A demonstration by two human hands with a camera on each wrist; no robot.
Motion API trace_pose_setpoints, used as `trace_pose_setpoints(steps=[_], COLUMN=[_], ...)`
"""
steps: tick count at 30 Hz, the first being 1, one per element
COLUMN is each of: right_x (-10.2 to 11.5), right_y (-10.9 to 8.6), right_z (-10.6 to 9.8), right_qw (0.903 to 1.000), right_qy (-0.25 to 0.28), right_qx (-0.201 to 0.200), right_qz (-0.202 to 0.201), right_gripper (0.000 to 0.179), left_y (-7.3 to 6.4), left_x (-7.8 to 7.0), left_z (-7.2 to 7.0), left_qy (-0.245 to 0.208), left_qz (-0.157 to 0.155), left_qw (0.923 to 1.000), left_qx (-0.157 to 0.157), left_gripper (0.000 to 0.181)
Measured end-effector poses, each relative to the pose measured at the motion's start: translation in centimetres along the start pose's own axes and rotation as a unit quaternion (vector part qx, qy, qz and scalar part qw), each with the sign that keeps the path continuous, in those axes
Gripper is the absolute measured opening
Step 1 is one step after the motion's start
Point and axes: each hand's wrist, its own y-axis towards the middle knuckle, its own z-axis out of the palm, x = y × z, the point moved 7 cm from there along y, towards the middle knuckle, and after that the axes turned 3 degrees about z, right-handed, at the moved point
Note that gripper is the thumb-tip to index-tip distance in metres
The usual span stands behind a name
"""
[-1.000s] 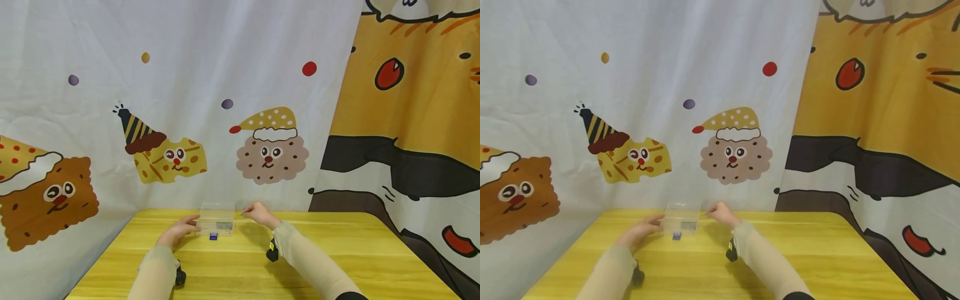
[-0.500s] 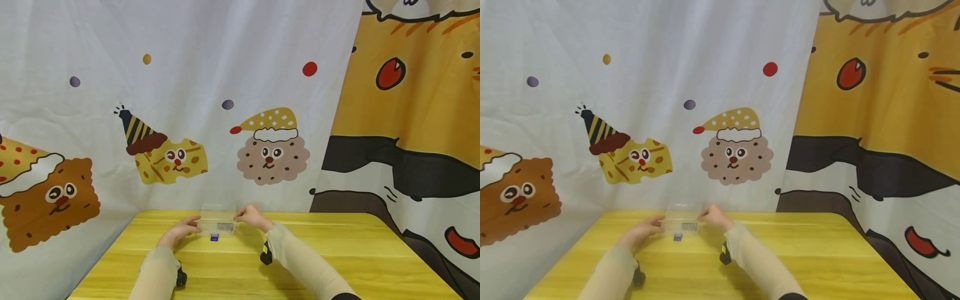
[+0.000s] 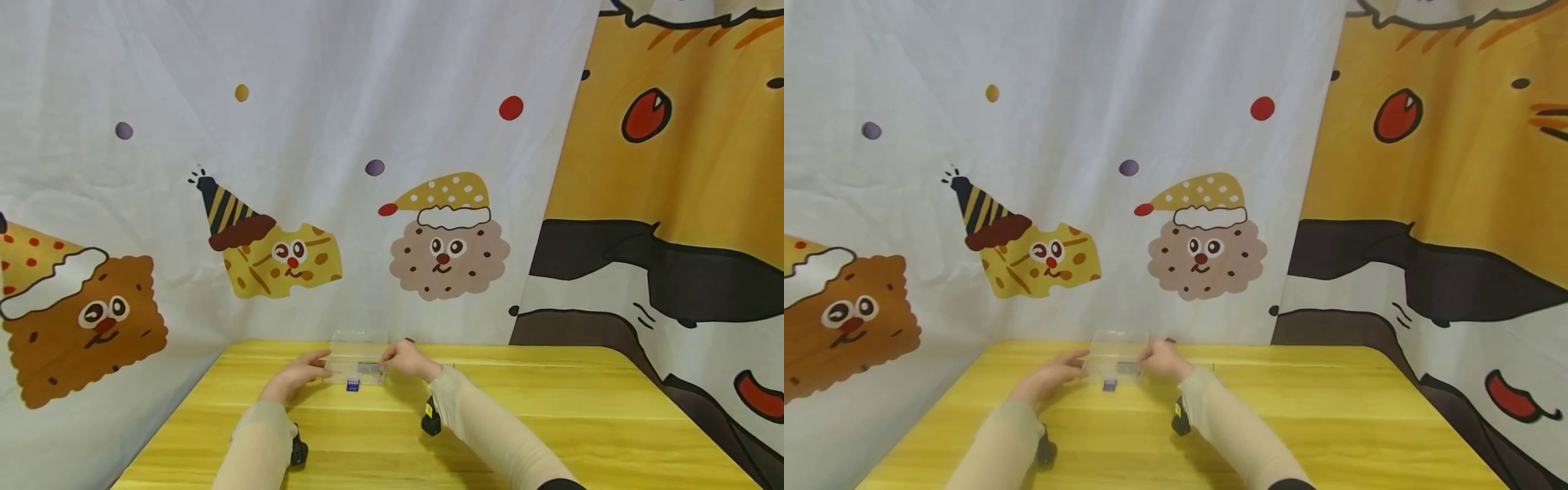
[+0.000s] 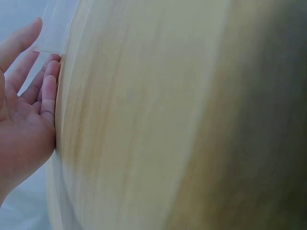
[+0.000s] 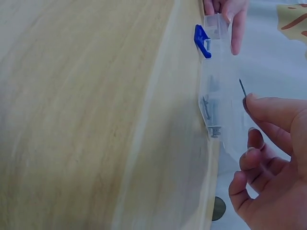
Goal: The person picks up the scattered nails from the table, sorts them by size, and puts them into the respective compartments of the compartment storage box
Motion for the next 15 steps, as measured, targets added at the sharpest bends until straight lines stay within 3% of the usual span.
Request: trace_pose_setpoints(steps=[15], right_x=[-0.49], right_y=[0.15], right_z=[0.73], right_qw=[0.9995], right_qy=[-0.029], right_qx=[0.003], right_qz=[-0.009], right_gripper=[0.01], left_y=[0.15], left_x=[-0.01], left_z=[0.21], left_qy=[-0.007], left_qz=[0.005], left_qw=[1.0], left_qx=[0.004], left_gripper=[0.067])
